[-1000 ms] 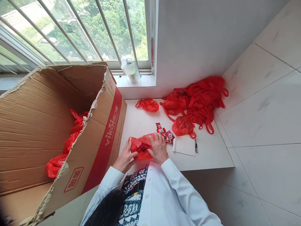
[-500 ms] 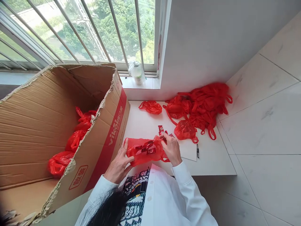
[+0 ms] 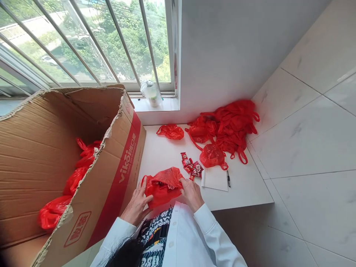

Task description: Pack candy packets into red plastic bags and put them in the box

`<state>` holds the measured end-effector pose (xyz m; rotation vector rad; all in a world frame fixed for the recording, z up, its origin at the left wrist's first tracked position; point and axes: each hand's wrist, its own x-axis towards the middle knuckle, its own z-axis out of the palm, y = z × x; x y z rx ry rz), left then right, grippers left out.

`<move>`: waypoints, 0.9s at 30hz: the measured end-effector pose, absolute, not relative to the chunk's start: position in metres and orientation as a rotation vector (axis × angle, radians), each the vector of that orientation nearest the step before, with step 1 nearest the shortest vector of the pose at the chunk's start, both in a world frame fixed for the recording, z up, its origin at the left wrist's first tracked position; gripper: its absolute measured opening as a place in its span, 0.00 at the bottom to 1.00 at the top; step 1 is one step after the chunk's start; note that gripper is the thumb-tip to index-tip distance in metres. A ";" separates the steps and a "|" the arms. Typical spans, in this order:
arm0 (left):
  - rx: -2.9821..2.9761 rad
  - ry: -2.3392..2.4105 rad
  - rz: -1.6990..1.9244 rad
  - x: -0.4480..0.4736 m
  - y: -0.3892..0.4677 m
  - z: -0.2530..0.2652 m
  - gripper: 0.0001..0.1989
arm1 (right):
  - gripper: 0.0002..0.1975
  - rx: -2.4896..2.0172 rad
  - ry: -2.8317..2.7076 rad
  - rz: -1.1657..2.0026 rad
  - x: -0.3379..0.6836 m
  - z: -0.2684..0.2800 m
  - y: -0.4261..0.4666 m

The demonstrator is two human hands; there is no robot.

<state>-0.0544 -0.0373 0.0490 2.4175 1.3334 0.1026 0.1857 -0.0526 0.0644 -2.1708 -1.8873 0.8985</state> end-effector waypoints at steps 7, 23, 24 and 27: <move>2.360 1.343 0.007 -0.054 -0.036 0.071 0.04 | 0.15 -1.917 -1.603 0.981 0.228 0.056 -0.031; 2.237 1.374 0.145 -0.040 -0.032 0.078 0.06 | 0.10 -2.511 -1.630 0.676 0.226 -0.073 0.091; 2.242 1.371 0.143 -0.039 -0.032 0.078 0.06 | 0.09 -2.495 -1.629 0.682 0.229 -0.072 0.091; 2.246 1.356 0.139 -0.040 -0.031 0.076 0.06 | 0.07 -2.427 -1.580 0.659 0.242 -0.057 0.090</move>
